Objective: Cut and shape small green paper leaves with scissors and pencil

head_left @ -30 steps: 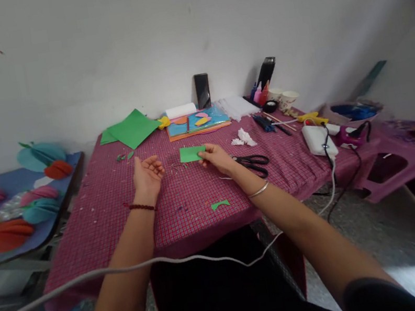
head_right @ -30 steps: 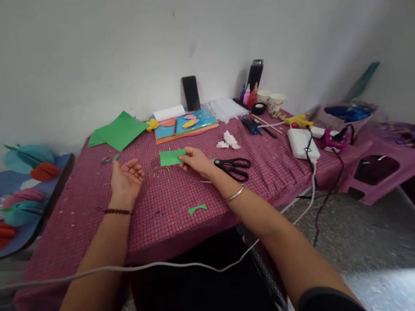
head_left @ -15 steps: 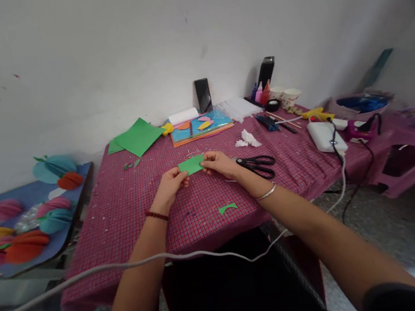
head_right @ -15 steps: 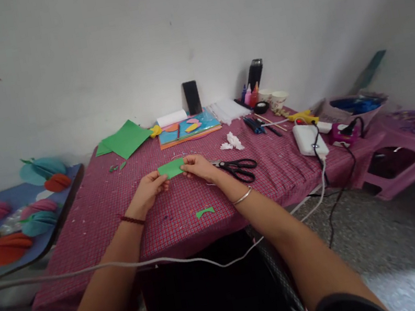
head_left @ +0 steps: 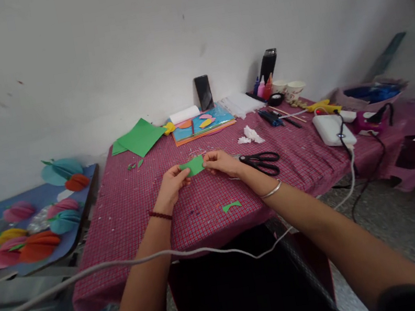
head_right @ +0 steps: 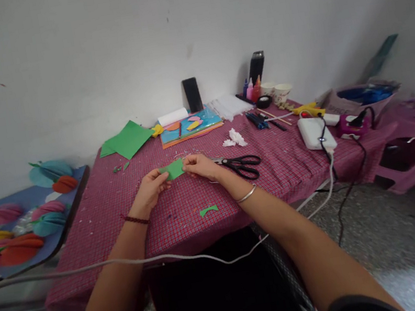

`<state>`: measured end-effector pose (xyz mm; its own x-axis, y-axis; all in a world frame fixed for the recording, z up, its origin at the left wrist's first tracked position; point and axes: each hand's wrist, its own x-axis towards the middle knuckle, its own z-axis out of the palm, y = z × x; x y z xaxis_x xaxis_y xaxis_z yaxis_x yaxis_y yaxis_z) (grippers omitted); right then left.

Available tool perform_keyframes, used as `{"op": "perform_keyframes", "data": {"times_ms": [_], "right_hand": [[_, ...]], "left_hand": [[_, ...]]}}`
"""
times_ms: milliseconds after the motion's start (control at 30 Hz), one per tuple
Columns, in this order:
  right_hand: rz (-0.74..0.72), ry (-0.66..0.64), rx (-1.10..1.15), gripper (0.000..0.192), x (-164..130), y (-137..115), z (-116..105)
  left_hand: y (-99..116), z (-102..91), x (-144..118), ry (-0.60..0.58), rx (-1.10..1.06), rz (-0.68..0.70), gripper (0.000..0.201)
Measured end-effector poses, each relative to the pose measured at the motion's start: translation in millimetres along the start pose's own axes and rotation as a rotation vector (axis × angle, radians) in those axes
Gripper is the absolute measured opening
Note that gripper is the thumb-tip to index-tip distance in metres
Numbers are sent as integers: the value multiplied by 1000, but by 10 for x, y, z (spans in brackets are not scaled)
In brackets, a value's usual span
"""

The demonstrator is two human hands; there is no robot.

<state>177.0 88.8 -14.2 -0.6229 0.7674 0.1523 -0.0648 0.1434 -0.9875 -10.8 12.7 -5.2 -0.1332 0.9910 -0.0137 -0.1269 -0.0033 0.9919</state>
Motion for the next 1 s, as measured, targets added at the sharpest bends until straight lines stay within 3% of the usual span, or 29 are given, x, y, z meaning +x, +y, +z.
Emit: {"op": "perform_keyframes", "data": {"times_ms": [167, 267, 433, 500, 667, 767, 867, 1000], "right_hand": [[-60, -75, -83, 23, -24, 20, 1], [-127, -41, -178, 22, -8, 35, 25], [-314, 294, -436, 7, -15, -9, 34], [-395, 376, -553, 7, -51, -47, 37], [-547, 252, -762, 13, -134, -113, 124], [-604, 127, -822, 12, -156, -123, 185], [-582, 65, -704, 15, -159, -126, 202], [-401, 183, -387, 17, -121, -116, 169]], "left_hand": [[0, 44, -26, -20, 15, 8, 23], [-24, 70, -19, -4, 16, 26, 23], [-46, 18, 34, 143, -34, 52, 24], [-26, -13, 35, 139, -51, 0, 24], [22, 41, -26, -60, -79, -176, 45], [4, 84, -34, -59, -93, -158, 34], [-2, 54, -19, -9, -84, -97, 23], [35, 13, -36, -79, -17, -95, 22]]}}
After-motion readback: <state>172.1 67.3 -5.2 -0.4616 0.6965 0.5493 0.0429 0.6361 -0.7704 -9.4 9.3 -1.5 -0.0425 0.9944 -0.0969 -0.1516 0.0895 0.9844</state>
